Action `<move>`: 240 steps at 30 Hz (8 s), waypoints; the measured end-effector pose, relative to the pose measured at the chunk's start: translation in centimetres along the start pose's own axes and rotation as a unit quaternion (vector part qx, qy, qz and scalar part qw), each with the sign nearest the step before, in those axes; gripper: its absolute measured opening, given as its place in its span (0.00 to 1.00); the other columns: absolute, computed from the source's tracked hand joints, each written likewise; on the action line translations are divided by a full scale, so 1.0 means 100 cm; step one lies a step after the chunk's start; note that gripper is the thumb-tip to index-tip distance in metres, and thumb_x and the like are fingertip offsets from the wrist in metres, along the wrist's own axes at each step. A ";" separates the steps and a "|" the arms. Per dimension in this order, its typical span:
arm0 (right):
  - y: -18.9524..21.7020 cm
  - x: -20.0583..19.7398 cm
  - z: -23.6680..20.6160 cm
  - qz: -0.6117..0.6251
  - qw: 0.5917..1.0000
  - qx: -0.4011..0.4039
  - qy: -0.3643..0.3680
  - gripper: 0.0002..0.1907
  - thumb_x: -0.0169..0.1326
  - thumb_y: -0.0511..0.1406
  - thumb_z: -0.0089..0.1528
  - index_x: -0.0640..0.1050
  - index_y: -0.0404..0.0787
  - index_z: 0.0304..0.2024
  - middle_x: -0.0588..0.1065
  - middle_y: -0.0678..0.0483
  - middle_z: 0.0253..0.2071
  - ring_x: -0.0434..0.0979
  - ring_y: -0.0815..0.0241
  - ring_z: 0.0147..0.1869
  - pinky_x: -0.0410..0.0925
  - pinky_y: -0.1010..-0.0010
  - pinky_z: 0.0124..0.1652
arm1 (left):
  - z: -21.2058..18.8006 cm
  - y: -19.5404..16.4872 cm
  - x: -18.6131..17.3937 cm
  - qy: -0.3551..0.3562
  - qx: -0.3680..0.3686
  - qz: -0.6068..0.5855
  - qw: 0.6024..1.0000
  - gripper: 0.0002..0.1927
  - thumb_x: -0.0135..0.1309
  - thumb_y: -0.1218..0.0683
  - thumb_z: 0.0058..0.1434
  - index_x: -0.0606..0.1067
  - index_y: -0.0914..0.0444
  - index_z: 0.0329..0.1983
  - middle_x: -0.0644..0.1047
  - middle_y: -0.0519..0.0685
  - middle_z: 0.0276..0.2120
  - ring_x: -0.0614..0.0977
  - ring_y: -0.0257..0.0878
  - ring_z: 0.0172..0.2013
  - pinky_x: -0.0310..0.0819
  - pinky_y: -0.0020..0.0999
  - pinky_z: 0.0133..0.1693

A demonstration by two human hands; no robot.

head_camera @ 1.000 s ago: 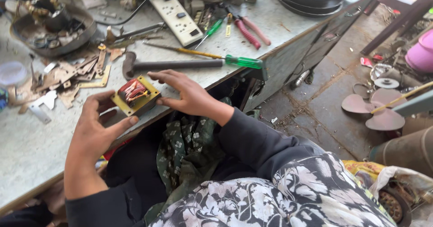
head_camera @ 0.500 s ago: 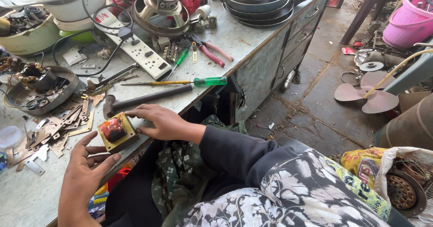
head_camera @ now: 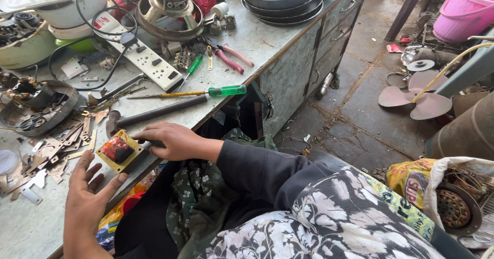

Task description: The person disassembles and adjusts a small electrical transformer by prying at the laminations with a screwdriver, tapping the metal frame with a hammer, and manipulating the copper-wire coil.

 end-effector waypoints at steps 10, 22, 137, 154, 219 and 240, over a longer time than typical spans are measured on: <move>-0.001 0.004 -0.002 -0.013 1.000 -0.007 -0.011 0.30 0.57 0.36 0.58 0.73 0.48 0.65 0.76 0.48 0.58 0.75 0.47 0.64 0.68 0.60 0.62 | -0.002 0.000 0.002 0.007 0.003 -0.006 1.000 0.47 0.66 0.57 0.52 0.60 0.69 0.75 0.67 0.58 0.69 0.69 0.46 0.69 0.63 0.40 0.67; 0.009 0.000 -0.001 -0.016 1.000 -0.009 -0.016 0.30 0.57 0.35 0.57 0.73 0.47 0.64 0.77 0.49 0.55 0.76 0.47 0.61 0.69 0.59 0.59 | 0.001 0.010 0.003 0.012 -0.006 -0.027 1.000 0.48 0.66 0.55 0.52 0.59 0.69 0.75 0.69 0.62 0.67 0.70 0.51 0.68 0.65 0.44 0.65; 0.011 -0.017 -0.005 -0.019 0.999 -0.005 -0.026 0.25 0.60 0.45 0.64 0.75 0.48 0.64 0.76 0.47 0.57 0.76 0.46 0.62 0.70 0.59 0.59 | 0.003 0.007 0.010 -0.084 0.064 0.102 0.989 0.46 0.73 0.39 0.50 0.72 0.65 0.67 0.69 0.58 0.60 0.78 0.50 0.54 0.75 0.45 0.54; 0.014 -0.017 -0.004 -0.015 1.000 -0.001 -0.026 0.25 0.62 0.41 0.62 0.77 0.47 0.62 0.76 0.49 0.58 0.75 0.47 0.63 0.70 0.60 0.58 | 0.004 0.004 0.008 -0.069 0.078 0.104 0.989 0.51 0.73 0.38 0.48 0.68 0.65 0.70 0.70 0.59 0.61 0.74 0.53 0.60 0.70 0.46 0.59; -0.023 -0.081 0.017 -0.083 0.989 0.020 -0.121 0.13 0.62 0.35 0.70 0.81 0.37 0.56 0.79 0.46 0.54 0.78 0.49 0.61 0.69 0.60 0.59 | 0.026 0.023 -0.023 -0.010 0.060 -0.020 0.998 0.49 0.77 0.40 0.42 0.71 0.62 0.65 0.77 0.56 0.59 0.77 0.48 0.62 0.68 0.41 0.63; -0.065 -0.130 0.075 -0.181 0.980 -0.051 -0.068 0.10 0.49 0.27 0.75 0.76 0.35 0.58 0.75 0.47 0.48 0.78 0.57 0.47 0.73 0.70 0.46 | 0.046 0.017 -0.025 -0.136 0.159 -0.034 0.977 0.42 0.79 0.49 0.47 0.71 0.53 0.64 0.76 0.44 0.53 0.82 0.38 0.52 0.80 0.34 0.58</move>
Point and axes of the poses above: each hand's wrist, its own z-axis towards the middle knuckle, its own x-axis out of the palm, y = z × x, the point moved 4 cm from there along z, towards the middle knuckle
